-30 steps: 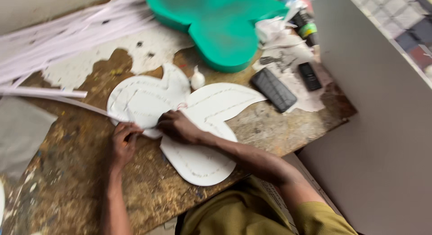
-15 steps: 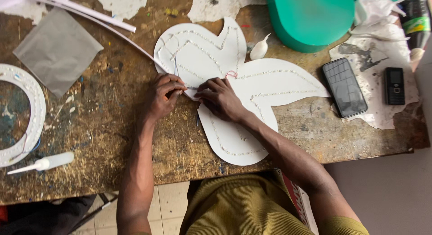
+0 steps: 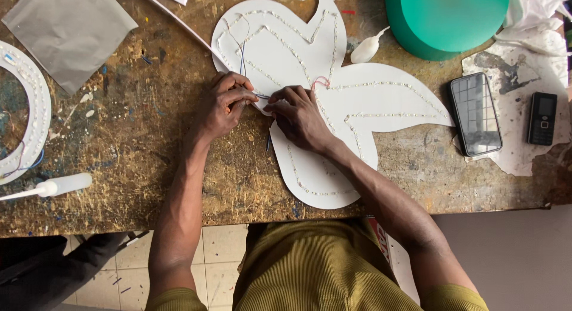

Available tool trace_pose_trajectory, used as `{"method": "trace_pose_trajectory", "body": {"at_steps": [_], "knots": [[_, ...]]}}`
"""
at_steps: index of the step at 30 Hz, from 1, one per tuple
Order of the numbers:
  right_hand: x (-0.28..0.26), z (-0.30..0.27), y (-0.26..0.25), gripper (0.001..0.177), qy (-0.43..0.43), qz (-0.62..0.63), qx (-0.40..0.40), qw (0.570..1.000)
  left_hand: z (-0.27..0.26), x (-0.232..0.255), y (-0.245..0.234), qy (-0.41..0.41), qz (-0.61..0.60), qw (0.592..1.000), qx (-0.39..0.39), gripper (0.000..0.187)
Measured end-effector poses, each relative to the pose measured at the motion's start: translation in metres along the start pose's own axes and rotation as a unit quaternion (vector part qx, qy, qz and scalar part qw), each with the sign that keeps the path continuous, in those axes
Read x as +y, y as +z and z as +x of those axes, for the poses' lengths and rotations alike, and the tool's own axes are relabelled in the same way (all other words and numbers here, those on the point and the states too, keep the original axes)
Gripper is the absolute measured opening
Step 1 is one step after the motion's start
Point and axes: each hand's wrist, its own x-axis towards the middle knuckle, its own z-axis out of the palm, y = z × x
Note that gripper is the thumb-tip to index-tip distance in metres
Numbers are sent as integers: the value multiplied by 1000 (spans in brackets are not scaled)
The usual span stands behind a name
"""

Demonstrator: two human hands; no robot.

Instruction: The person applies glue from a small bottle to a white, flower-shaped board and presses a flexible LED strip into place along the pre-cut channels. They repeat this process, securing the strip along the contours of the board.

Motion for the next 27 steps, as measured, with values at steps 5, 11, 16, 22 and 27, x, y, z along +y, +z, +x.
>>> {"method": "trace_pose_trajectory", "body": {"at_steps": [5,11,16,22,27], "knots": [[-1,1,0,16,-3,-4,9,1000,2,12,-2,17,11,1000,8,15],[-1,2,-2,13,2,14,10,1000,1,12,4,44,21,999,20,14],[-3,2,-2,12,8,17,8,1000,-3,9,12,60,53,996,36,16],[0,2,-1,9,12,21,2,1000,1,17,14,69,60,995,47,18],[4,2,1,11,9,32,-1,999,0,16,17,70,72,994,50,18]]}}
